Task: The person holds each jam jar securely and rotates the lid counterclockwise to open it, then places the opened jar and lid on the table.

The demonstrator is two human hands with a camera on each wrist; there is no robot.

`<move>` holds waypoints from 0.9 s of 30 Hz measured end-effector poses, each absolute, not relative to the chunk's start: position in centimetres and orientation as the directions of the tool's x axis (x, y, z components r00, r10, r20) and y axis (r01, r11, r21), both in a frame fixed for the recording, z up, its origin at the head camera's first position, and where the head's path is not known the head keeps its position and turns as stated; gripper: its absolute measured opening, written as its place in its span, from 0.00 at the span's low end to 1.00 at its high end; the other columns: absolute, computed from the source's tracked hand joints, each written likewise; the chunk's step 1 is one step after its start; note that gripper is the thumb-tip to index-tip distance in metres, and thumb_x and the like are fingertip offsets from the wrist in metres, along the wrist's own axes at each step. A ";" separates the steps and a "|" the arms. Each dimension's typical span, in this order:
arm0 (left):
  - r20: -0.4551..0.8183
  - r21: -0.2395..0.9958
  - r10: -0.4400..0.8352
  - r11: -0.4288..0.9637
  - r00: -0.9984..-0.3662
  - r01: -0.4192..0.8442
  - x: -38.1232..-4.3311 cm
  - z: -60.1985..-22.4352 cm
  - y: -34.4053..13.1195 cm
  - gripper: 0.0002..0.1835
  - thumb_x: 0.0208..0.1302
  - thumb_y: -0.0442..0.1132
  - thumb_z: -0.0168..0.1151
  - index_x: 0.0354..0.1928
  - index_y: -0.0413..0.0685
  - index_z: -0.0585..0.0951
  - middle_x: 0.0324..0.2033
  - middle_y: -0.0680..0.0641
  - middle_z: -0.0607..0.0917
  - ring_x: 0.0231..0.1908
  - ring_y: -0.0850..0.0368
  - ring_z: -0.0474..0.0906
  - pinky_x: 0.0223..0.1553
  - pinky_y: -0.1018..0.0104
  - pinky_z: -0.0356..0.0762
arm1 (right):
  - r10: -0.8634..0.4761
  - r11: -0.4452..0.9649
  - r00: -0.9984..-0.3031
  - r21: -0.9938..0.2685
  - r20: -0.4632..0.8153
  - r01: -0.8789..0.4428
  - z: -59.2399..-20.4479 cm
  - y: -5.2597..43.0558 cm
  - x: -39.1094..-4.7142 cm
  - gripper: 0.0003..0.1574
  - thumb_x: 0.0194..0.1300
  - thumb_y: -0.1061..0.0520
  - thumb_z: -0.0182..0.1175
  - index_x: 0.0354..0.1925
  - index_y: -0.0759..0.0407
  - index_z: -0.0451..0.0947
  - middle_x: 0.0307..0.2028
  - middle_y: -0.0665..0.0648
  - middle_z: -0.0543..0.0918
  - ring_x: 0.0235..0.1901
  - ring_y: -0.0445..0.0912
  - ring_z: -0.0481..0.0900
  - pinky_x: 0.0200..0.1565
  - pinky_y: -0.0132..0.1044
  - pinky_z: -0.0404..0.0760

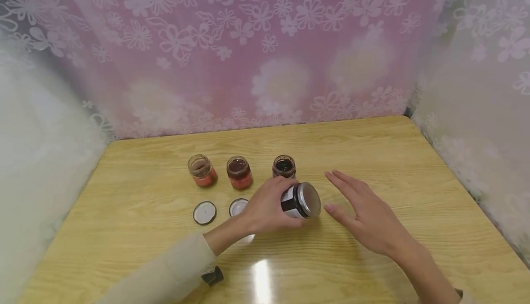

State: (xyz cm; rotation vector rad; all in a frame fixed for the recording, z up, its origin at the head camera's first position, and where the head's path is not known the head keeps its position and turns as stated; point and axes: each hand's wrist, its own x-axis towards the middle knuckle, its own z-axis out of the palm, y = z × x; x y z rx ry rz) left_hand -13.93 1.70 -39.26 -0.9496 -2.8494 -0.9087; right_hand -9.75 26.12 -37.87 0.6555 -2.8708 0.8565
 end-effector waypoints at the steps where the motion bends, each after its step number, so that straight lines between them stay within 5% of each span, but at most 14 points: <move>1: 0.179 0.515 0.547 0.656 -0.818 0.551 -13.9 -39.3 1.5 0.36 0.40 0.57 0.74 0.54 0.55 0.76 0.43 0.56 0.76 0.41 0.64 0.69 0.39 0.77 0.67 | -0.382 0.750 -0.906 -0.512 0.182 -0.419 -38.0 25.8 -9.8 0.41 0.69 0.50 0.57 0.74 0.36 0.51 0.71 0.51 0.57 0.67 0.57 0.57 0.51 0.66 0.64; 9: 0.190 0.469 0.531 0.690 -0.826 0.552 -13.1 -39.7 0.2 0.41 0.40 0.57 0.74 0.60 0.53 0.74 0.49 0.54 0.76 0.48 0.60 0.69 0.43 0.72 0.70 | -0.384 0.683 -0.921 -0.655 0.056 -0.325 -38.4 23.6 -9.5 0.37 0.71 0.44 0.53 0.72 0.31 0.51 0.67 0.51 0.63 0.59 0.58 0.69 0.46 0.61 0.74; 18: 0.225 0.295 0.546 0.751 -0.807 0.591 -12.8 -40.1 -0.8 0.43 0.41 0.59 0.73 0.61 0.50 0.74 0.49 0.51 0.77 0.47 0.56 0.71 0.48 0.67 0.72 | -0.353 0.736 -0.935 -0.623 -0.020 -0.264 -38.9 21.0 -9.7 0.43 0.64 0.31 0.55 0.72 0.38 0.56 0.62 0.49 0.69 0.50 0.47 0.75 0.41 0.48 0.77; 27: 0.271 0.219 0.551 0.763 -0.789 0.608 -12.1 -40.5 -1.8 0.42 0.40 0.61 0.72 0.58 0.51 0.74 0.47 0.52 0.77 0.45 0.57 0.71 0.47 0.68 0.72 | -0.400 0.661 -0.916 -0.696 -0.012 -0.280 -39.5 19.3 -10.1 0.45 0.62 0.33 0.58 0.71 0.48 0.60 0.55 0.50 0.73 0.42 0.43 0.75 0.43 0.45 0.77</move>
